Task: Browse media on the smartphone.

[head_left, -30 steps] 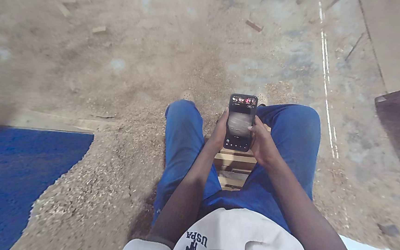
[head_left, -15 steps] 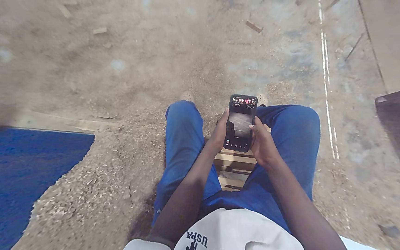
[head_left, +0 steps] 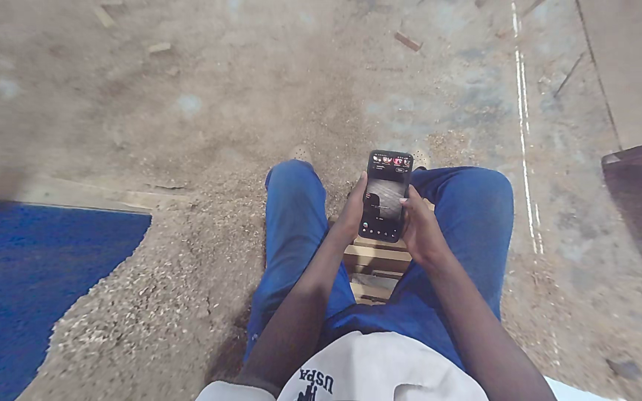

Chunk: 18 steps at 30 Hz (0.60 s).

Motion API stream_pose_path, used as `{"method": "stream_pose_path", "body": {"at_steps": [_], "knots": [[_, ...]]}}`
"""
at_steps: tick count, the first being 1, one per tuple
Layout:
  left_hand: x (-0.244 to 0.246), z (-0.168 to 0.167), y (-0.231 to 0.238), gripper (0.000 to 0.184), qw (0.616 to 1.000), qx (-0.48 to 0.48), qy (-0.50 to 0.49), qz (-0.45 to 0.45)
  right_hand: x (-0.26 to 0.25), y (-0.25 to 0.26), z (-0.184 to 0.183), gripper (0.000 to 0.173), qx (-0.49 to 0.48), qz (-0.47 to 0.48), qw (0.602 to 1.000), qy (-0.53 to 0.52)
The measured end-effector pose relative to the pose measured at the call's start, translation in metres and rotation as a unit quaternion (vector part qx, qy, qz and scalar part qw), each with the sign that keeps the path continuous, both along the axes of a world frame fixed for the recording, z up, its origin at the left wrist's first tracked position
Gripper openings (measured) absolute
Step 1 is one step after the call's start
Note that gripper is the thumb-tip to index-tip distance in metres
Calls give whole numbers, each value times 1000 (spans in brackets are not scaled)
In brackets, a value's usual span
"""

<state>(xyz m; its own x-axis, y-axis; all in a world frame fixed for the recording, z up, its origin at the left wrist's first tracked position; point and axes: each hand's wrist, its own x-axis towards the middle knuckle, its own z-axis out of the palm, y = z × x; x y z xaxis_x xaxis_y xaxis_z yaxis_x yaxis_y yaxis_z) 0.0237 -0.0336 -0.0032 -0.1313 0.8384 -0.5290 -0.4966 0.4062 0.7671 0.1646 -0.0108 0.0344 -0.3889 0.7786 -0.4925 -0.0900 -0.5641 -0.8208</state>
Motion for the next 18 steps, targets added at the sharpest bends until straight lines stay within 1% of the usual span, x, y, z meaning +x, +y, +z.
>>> {"method": "stream_pose_path", "body": {"at_steps": [4, 7, 13, 18], "knots": [[0, 3, 0, 67, 1000, 2, 5, -1, -1, 1, 1, 49, -3, -1, 1000, -5], [0, 1, 0, 67, 1000, 9, 2, -5, -1, 0, 1, 51, -5, -3, 1000, -9], [1, 5, -1, 66, 1000, -7, 16, 3, 0, 0, 0, 47, -6, -2, 1000, -5], [1, 4, 0, 66, 1000, -19, 11, 1, 1, 1, -1, 50, 3, 8, 1000, 2]]}}
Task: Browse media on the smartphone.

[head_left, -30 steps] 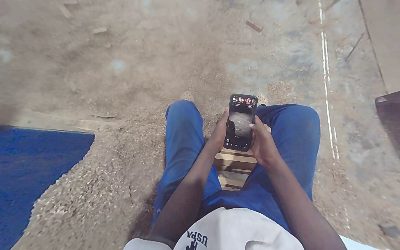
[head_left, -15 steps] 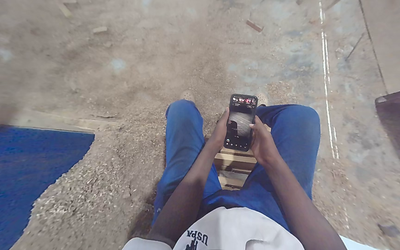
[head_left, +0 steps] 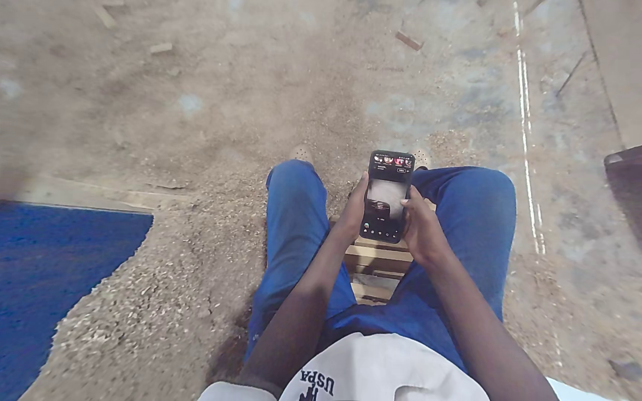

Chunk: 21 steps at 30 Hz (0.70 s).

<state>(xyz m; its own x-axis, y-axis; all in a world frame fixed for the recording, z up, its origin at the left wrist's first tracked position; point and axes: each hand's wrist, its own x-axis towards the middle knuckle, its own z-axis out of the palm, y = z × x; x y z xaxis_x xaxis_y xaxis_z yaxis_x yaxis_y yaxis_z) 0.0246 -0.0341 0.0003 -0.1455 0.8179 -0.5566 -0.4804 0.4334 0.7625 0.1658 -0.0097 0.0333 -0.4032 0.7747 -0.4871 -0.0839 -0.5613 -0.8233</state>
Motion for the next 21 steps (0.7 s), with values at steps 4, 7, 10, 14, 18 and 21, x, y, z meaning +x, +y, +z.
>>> {"method": "stream_pose_path", "body": {"at_steps": [4, 7, 10, 14, 18, 21], "knots": [[-1, -3, 0, 68, 1000, 1, -4, -7, 0, 0, 1, 54, -2, -1, 1000, -5], [-1, -3, 0, 68, 1000, 3, -8, -8, 0, 0, 0, 57, -2, 0, 1000, -1], [-2, -4, 0, 67, 1000, 16, -15, -9, 0, -1, 0, 57, -1, 0, 1000, -2], [-1, -4, -1, 68, 1000, 15, -7, -8, 0, 0, 0, 53, -2, -2, 1000, 2], [-1, -2, 0, 66, 1000, 2, 10, -4, 0, 0, 0, 51, -4, -2, 1000, 6], [0, -3, 1, 65, 1000, 10, 9, -2, 0, 1, 0, 53, -6, 2, 1000, 3]]}}
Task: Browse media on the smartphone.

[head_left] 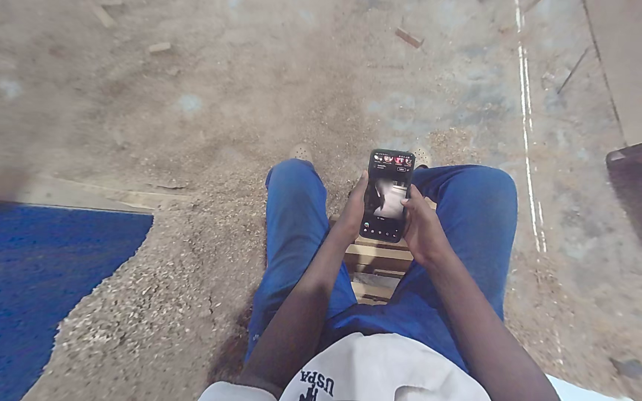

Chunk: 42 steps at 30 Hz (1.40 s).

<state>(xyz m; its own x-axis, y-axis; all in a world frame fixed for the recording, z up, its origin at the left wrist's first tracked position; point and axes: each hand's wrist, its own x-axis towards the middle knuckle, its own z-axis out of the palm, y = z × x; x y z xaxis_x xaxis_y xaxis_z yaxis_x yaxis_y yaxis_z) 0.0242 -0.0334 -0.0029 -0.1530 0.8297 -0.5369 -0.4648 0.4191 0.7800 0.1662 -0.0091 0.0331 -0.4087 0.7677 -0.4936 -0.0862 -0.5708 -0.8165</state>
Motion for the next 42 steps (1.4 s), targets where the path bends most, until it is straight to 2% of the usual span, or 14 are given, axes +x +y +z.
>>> {"method": "stream_pose_path", "body": {"at_steps": [4, 42], "knots": [[-1, -2, -1, 65, 1000, 13, -6, -5, 0, 0, -2, 47, 12, 5, 1000, 1], [2, 4, 1, 64, 1000, -14, -13, 12, -1, 0, 3, 52, -2, -7, 1000, -1]]}}
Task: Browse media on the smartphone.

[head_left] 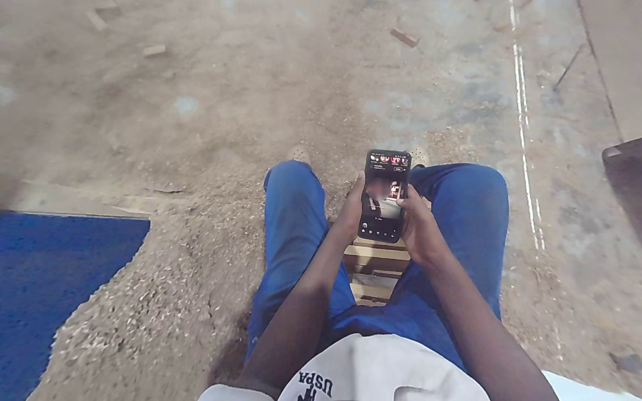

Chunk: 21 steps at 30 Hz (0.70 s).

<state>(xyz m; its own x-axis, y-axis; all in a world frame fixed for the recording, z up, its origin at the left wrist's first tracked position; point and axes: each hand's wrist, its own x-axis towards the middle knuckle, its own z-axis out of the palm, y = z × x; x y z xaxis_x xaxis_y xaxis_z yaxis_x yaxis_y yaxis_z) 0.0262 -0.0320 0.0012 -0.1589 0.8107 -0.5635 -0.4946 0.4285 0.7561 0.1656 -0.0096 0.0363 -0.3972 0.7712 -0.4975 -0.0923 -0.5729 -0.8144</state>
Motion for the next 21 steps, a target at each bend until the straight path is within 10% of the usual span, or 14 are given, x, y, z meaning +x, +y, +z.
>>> {"method": "stream_pose_path", "body": {"at_steps": [21], "knots": [[2, -5, 1, 64, 1000, 29, -4, -8, -2, 3, -5, 48, -24, -24, 999, -38]]}}
